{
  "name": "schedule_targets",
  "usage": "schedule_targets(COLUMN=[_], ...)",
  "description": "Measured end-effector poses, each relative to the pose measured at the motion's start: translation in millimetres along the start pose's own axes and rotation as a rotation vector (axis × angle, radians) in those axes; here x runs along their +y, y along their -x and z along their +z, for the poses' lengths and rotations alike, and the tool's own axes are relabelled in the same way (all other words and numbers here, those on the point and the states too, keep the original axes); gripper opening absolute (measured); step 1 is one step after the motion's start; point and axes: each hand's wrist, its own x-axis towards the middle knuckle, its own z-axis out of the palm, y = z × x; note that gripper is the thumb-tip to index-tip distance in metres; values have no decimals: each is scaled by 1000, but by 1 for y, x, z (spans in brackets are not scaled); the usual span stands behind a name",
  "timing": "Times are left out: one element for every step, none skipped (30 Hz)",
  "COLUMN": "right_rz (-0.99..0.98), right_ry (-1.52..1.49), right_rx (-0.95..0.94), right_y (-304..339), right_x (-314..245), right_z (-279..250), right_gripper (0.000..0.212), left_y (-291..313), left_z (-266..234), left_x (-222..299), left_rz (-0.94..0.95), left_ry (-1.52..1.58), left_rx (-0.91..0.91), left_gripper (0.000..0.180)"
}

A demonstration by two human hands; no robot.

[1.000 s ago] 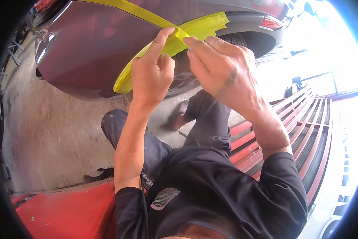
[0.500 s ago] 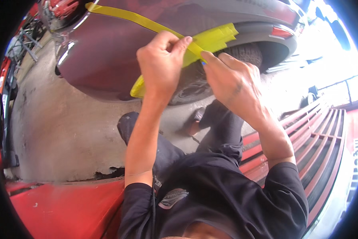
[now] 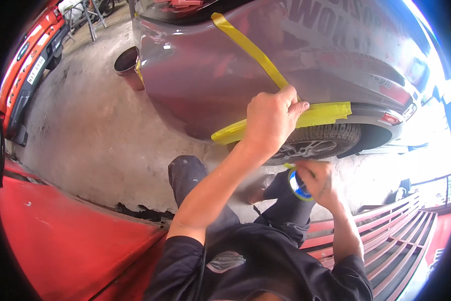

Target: The person applies yellow masking tape to the rear bumper and taillight area of a gray car. They smooth the tape along the edges and around the taillight, then move to the lower bumper section to continue taping.

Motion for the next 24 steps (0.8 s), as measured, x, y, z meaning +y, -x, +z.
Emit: schedule_targets(right_rz=[8, 125, -6, -150, -291, -388, -482, -480, -489, -537, -600, -667, -735, -804, -874, -888, -901, -916, -877, -839, -800, -751, -724, -695], right_ry=[-60, -45, -28, 22, 82, 162, 245, 264, 281, 315, 335, 354, 375, 395, 416, 415, 414, 414, 422, 431, 441, 409, 419, 429], right_rx=[87, 93, 146, 220, 296, 351, 395, 363, 330, 335, 337, 338, 342, 346, 350, 323, 296, 269, 268, 266, 265, 305, 315, 326], right_y=[6, 4, 3, 2, 1, -5, -10, -17, -26, -32, -43, -51, -59, -67, -73, -77, -80, -84, -87, -85, -85, -84, -84, -83], right_x=[-1, -34, -44, -58, -74, -85, -99, -114, -125, -126, -123, -122, -125, -128, -131, -133, -133, -131, -130, -129, -130, -130, -131, -133], right_z=[-4, -20, -27, -35, -42, -49, -54, -55, -56, -57, -54, -54, -53, -52, -50, -47, -45, -44, -44, -43, -40, -35, -33, -32], right_gripper=[27, 31, 34, 36, 38, 39, 41, 42, 43, 43, 43, 42, 42, 42, 42, 42, 43, 43, 45, 46, 47, 44, 44, 44], left_y=[3, 4, 6, 8, 10, 15, 17, 20, 22, 23, 21, 18, 14, 10, 6, 1, -2, -1, -3, -2, -1, 2, 5, 7], left_z=[3, 3, 1, 0, -10, -28, -44, -62, -73, -81, -88, -90, -97, -102, -106, -109, -113, -113, -110, -105, -107, -105, -103, -102], left_x=[-2, -8, -17, -19, -18, -12, -15, -21, -26, -26, -25, -23, -24, -26, -31, -36, -40, -40, -37, -36, -35, -38, -41, -42], left_rz=[10, 36, 61, 85, 48, -209, -263, -204, -169, -159, -144, -120, -99, -78, -93, -104, -115, -158, -195, -145, -146, -106, -67, -19], left_ry=[32, 124, 219, 322, 499, 655, 812, 839, 892, 890, 871, 845, 803, 759, 774, 787, 799, 817, 833, 849, 817, 805, 793, 781], left_rx=[-2, 42, 84, 123, 130, 51, 76, 76, 80, 37, 5, -23, -45, -65, -91, -118, -143, -161, -172, -111, -103, -83, -64, -31], left_gripper=[24, 22, 19, 17, 16, 18, 22, 29, 34, 36, 37, 36, 35, 34, 32, 29, 26, 21, 16, 11, 9, 8, 6, 5])
